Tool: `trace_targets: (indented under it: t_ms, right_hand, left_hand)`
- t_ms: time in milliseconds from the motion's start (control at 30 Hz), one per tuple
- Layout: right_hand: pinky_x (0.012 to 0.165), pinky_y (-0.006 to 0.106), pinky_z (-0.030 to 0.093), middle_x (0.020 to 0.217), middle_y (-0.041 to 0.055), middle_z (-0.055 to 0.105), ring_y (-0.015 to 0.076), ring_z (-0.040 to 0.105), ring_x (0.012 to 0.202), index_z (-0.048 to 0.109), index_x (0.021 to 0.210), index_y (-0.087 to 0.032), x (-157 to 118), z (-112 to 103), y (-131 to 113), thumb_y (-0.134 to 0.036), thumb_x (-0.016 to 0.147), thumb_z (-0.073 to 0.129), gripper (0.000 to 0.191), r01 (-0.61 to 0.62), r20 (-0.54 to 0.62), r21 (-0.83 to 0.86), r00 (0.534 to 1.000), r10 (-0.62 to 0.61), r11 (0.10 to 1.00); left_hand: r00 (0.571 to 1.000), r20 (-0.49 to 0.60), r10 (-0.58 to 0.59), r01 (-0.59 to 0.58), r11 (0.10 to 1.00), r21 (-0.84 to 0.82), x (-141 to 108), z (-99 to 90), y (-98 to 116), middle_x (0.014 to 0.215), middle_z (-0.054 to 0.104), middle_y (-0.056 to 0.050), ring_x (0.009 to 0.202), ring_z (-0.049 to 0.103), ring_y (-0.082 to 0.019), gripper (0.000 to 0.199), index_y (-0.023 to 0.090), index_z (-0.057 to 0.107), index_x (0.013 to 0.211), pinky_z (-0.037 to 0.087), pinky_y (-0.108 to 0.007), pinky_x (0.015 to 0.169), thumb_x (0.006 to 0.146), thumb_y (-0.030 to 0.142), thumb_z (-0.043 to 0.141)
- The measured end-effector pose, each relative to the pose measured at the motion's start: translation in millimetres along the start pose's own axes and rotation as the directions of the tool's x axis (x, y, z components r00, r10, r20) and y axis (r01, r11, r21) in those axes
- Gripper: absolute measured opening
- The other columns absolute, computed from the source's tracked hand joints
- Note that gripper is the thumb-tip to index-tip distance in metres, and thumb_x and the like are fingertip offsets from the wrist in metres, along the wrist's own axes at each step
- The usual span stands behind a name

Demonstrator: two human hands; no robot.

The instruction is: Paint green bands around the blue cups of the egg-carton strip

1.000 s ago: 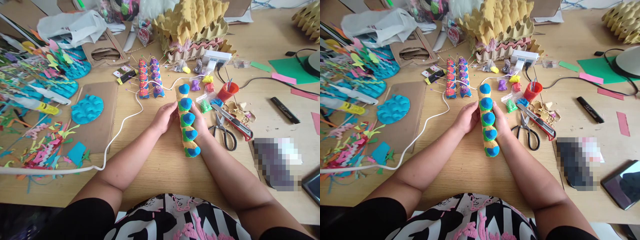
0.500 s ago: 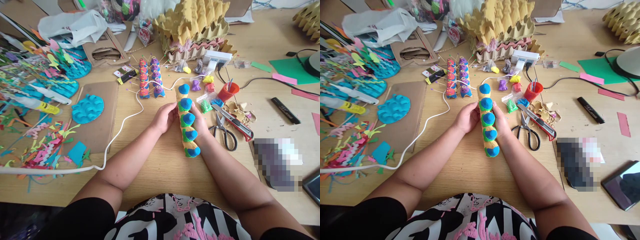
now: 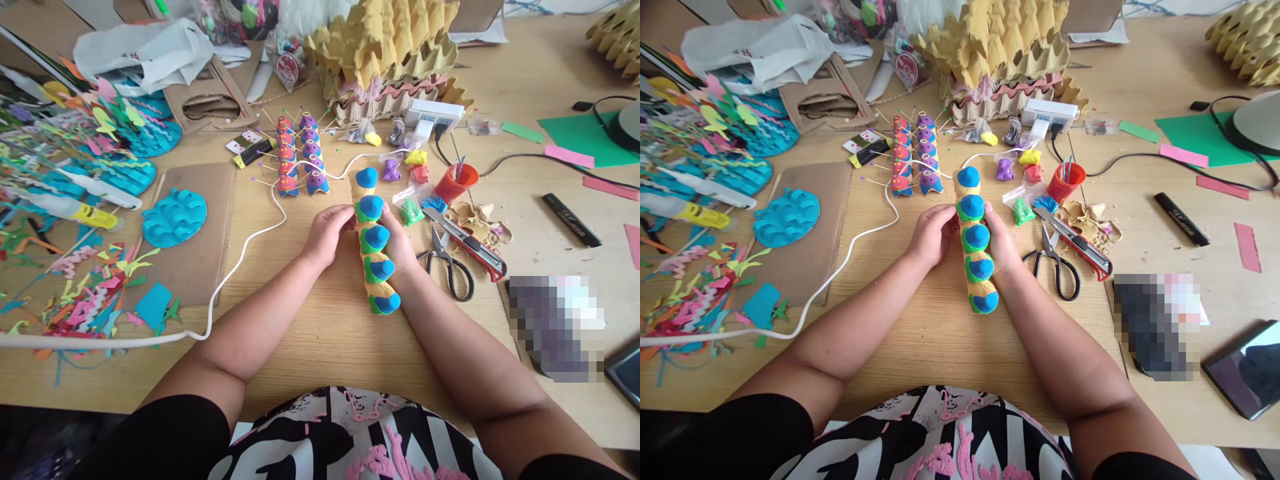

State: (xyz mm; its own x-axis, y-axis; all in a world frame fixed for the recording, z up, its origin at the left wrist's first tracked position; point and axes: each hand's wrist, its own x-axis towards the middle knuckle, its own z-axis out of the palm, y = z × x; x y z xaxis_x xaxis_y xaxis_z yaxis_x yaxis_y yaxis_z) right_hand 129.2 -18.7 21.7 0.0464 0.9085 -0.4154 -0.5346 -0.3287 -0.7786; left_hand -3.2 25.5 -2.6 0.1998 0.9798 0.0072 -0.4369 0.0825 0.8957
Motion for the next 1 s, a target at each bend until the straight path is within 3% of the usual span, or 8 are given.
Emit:
trace_targets:
  t_ms: [533, 700, 867, 1000]
  right_hand:
    - [0.083, 0.047, 0.054, 0.072, 0.0041, 0.069, 0.0317, 0.071, 0.091, 0.063, 0.077, -0.030, -5.2, 3.1, -3.0, -0.080, 0.085, 0.072, 0.052, -0.037, -0.002, -0.026, 0.999, 0.037, 0.999]
    - [0.081, 0.044, 0.053, 0.068, 0.0023, 0.065, 0.0299, 0.068, 0.086, 0.063, 0.076, -0.030, -4.3, 2.4, -1.7, -0.084, 0.080, 0.074, 0.056, -0.031, 0.006, -0.030, 0.999, 0.032, 0.999]
    - [0.085, 0.045, 0.054, 0.067, 0.0022, 0.065, 0.0301, 0.072, 0.094, 0.062, 0.075, -0.029, -5.7, 3.2, -2.0, -0.081, 0.086, 0.071, 0.054, 0.001, 0.020, -0.024, 1.000, 0.000, 1.000]
    - [0.083, 0.045, 0.055, 0.069, 0.0014, 0.066, 0.0304, 0.069, 0.091, 0.063, 0.078, -0.030, -4.7, 2.2, -0.9, -0.076, 0.082, 0.081, 0.050, 0.030, 0.008, -0.007, 1.000, -0.030, 1.000]
  left_hand:
    - [0.997, -0.051, 0.059, -0.054, 0.994, 0.096, -1.7, -3.1, -3.9, 0.073, 0.071, 0.002, 0.074, 0.063, -0.014, 0.024, 0.022, 0.078, 0.076, 0.051, -0.028, 0.075, 0.092, 0.039, 0.080]
    - [0.995, -0.053, 0.079, -0.071, 0.988, 0.139, -2.7, -2.4, -1.2, 0.070, 0.067, 0.003, 0.074, 0.059, -0.013, 0.027, 0.021, 0.075, 0.070, 0.049, -0.027, 0.075, 0.093, 0.035, 0.076]
    - [0.995, -0.051, 0.087, -0.080, 0.989, 0.123, -2.9, -1.8, 1.4, 0.067, 0.063, 0.003, 0.071, 0.056, -0.013, 0.028, 0.020, 0.070, 0.066, 0.047, -0.026, 0.072, 0.091, 0.033, 0.076]
    - [0.995, -0.061, 0.075, -0.065, 0.988, 0.141, -3.2, -0.5, 4.2, 0.065, 0.060, 0.003, 0.069, 0.054, -0.013, 0.032, 0.021, 0.065, 0.062, 0.046, -0.027, 0.072, 0.089, 0.034, 0.074]
